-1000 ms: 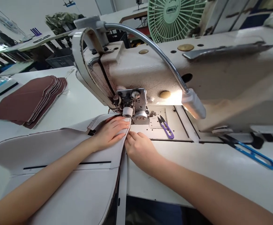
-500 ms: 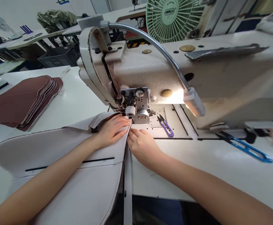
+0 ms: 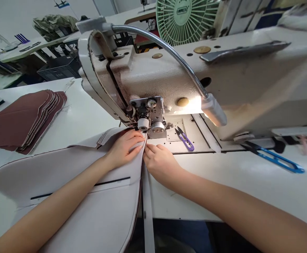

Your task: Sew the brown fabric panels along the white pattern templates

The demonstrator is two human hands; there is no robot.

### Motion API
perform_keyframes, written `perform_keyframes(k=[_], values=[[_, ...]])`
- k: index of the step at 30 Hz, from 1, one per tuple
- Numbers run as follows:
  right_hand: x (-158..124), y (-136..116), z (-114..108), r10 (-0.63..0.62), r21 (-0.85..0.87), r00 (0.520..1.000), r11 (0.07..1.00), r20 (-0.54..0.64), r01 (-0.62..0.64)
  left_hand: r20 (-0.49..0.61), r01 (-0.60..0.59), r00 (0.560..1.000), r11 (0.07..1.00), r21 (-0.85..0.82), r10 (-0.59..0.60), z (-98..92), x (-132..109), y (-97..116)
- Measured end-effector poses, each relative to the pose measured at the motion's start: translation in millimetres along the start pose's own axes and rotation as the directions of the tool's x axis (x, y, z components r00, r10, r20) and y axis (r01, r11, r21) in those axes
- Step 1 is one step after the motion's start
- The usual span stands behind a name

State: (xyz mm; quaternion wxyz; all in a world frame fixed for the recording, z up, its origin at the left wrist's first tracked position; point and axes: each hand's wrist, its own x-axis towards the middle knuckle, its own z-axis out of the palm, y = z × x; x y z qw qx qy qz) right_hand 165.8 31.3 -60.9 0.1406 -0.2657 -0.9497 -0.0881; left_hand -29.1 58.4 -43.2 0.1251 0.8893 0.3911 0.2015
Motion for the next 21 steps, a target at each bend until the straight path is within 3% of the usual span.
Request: perform_keyframes(k=[3,5,7,10,13,18,21], values=[[-0.3,3.6,2.9,0.036,-0.007,0.999,0.999,-0.029,-0.037,0.077,0.108,0.991,0.992,0.06,-0.112,-2.6,6.6,1.3],[-3.3,2.6,2.5,0.046,-0.011,0.997,0.999,-0.057,-0.047,0.14,0.212,0.963,0.969,0.126,-0.229,-6.4,2.6,15.0],[-8.3,-2.4,-0.9,0.027,0.004,0.997,1.0,-0.069,-0.027,0.22,0.288,0.923,0.947,0.145,-0.314,-10.4,-10.8,40.9],[-17.6,-16.9,-11.0,-0.048,0.075,0.997,0.996,-0.063,0.053,0.393,0.332,0.859,0.942,0.058,-0.327,-16.8,-39.8,89.2],[-26.5,-36.2,-23.0,-0.126,0.128,0.987,0.982,-0.102,0.138,0.489,0.403,0.784,0.913,0.069,-0.383,-28.0,-57.3,123.7],[-39.2,-61.3,-33.0,-0.178,0.178,0.951,0.958,-0.252,0.226,0.538,0.468,0.687,0.863,0.187,-0.489,-50.0,-45.1,135.6],[-43.2,-65.9,-31.8,-0.158,0.183,0.941,0.958,-0.3,0.219,0.553,0.507,0.662,0.846,0.165,-0.505,-54.0,-37.1,132.1]])
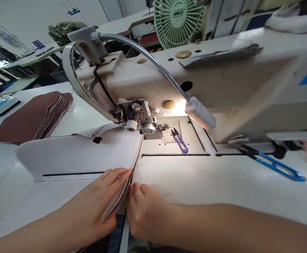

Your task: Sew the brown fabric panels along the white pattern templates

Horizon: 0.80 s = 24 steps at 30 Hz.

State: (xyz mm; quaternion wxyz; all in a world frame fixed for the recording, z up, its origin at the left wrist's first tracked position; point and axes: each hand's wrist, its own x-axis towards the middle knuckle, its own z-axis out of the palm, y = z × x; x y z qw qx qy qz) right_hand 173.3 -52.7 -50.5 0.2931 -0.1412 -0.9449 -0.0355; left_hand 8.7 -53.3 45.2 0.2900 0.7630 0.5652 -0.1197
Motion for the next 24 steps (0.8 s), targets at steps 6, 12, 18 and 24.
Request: perform_keyframes(k=[6,12,18,24], values=[[-0.2,3.1,2.7,0.011,-0.017,1.0,1.0,-0.016,-0.011,0.075,-0.004,0.997,0.949,-0.316,0.029,-4.4,11.3,-7.9],[5.5,16.7,5.0,0.03,-0.026,0.997,0.999,0.072,-0.028,0.021,-0.032,0.999,0.95,-0.312,0.04,-7.1,28.1,-4.8],[6.2,17.9,5.6,0.031,-0.087,0.993,0.996,0.118,-0.021,0.002,-0.04,0.999,0.959,-0.281,0.042,-10.3,33.8,-8.3],[4.6,7.4,3.2,0.048,-0.087,0.985,0.996,0.167,-0.033,0.023,-0.052,0.998,0.998,-0.033,0.053,-16.2,35.4,-5.5]])
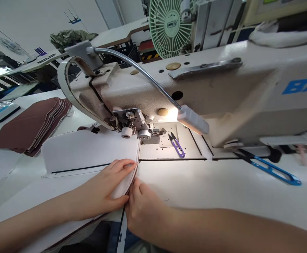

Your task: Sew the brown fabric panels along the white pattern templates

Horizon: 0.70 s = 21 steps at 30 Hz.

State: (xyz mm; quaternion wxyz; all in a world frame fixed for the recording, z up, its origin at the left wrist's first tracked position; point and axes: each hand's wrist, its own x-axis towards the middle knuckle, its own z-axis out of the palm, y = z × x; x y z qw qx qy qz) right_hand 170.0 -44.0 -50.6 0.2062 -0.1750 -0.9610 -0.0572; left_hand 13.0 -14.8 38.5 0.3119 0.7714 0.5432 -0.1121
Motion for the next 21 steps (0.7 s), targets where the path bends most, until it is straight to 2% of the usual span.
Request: perform_keyframes(k=[4,6,9,12,21], values=[[5.0,7.5,2.8,0.029,-0.012,0.999,1.0,0.015,-0.029,0.11,-0.018,0.994,0.997,0.075,0.009,-5.4,-2.4,-0.7],[8.0,13.1,3.6,0.041,-0.025,0.999,0.999,0.021,-0.04,0.126,-0.053,0.991,0.996,0.07,0.043,-9.0,-3.6,-3.7],[11.4,20.4,3.6,0.043,-0.021,0.997,0.999,0.068,-0.041,0.051,-0.116,0.992,0.993,0.036,0.114,-12.1,-2.4,-10.0],[12.7,23.7,5.0,0.059,-0.029,0.994,0.998,0.088,-0.056,-0.017,-0.13,0.991,0.991,0.016,0.13,-11.4,2.4,-15.0],[11.4,24.9,9.9,0.049,-0.077,0.995,0.996,0.086,-0.042,-0.109,-0.181,0.976,0.982,0.061,0.187,-10.0,14.8,-21.4]])
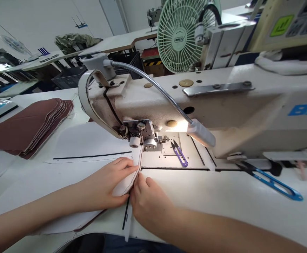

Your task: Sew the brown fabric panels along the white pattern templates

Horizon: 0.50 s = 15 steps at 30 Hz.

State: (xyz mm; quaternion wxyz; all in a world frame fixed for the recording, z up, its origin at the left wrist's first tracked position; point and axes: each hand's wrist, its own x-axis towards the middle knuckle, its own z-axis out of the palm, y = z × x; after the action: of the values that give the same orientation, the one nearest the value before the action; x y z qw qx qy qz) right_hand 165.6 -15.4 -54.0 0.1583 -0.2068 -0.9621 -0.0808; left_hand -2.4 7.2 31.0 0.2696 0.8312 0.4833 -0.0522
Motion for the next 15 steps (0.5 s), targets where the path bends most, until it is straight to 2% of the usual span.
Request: perform_keyframes(k=[6,15], values=[[2.4,6.6,1.8,0.022,0.0,0.999,1.0,0.033,-0.022,0.041,-0.022,0.999,0.995,0.1,0.018,-7.1,1.7,-1.1],[4.5,3.0,4.4,-0.031,0.011,0.996,0.999,0.084,0.03,0.054,-0.026,0.998,0.961,0.276,0.012,-7.6,12.9,-7.4]])
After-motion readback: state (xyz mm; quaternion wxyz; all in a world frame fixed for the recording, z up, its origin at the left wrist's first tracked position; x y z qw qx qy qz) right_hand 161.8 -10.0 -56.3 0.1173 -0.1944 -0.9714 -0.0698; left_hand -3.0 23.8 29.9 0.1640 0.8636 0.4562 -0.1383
